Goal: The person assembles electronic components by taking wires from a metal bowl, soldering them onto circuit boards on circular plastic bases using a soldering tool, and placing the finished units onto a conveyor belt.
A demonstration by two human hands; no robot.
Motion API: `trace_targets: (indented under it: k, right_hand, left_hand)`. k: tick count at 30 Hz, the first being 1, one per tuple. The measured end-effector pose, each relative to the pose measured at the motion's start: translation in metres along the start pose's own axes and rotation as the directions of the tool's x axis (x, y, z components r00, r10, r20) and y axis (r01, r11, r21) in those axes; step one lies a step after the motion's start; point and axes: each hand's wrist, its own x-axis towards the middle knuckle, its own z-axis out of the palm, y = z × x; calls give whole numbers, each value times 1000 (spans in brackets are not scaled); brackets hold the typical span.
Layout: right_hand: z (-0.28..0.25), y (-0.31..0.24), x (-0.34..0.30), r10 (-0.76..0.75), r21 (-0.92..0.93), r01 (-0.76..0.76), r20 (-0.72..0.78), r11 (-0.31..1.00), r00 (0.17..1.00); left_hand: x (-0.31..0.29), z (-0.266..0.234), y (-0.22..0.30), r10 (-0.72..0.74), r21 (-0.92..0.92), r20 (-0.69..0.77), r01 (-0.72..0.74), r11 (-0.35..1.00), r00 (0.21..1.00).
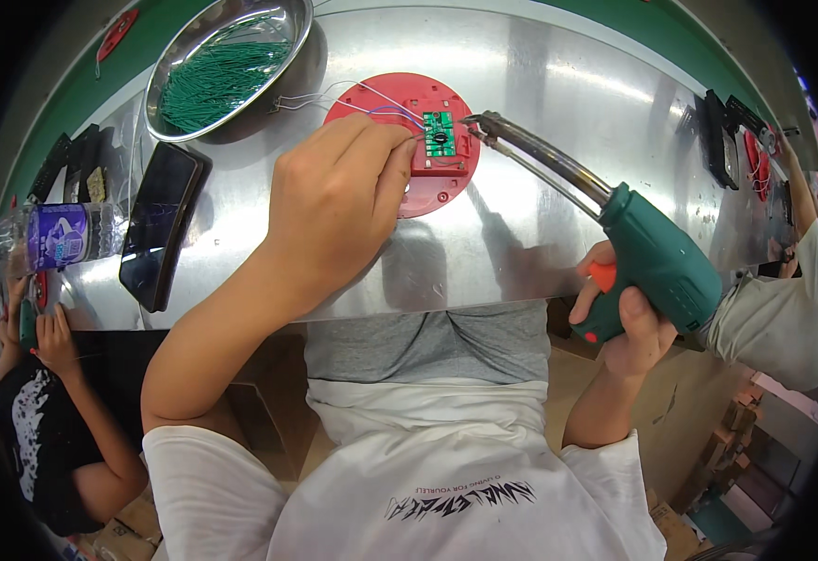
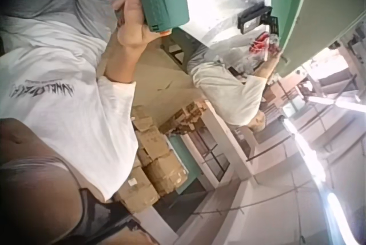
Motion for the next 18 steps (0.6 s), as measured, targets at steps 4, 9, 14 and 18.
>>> trace_targets:
  k: [4, 9, 14, 18]
  right_hand:
    - [-1, 2, 0, -32, -16, 32, -17, 999, 999]
    - [5, -1, -2, -16, -31, 14, -53, 999, 998]
    - [7, -3, -8, 84, 65, -82, -22, 994, 996]
    - [13, -3, -9, 105, 108, -98, -57, 989, 993]
  left_hand:
    - [-1, 2, -2, 15, 0, -9, -15, 1000, 1000]
    - [1, -2, 1, 35, 44, -16, -34, 998, 999]
    - [1, -8, 3, 80, 85, -39, -76, 993, 996]
    - [0, -7, 0, 99, 112, -15, -96, 989, 995]
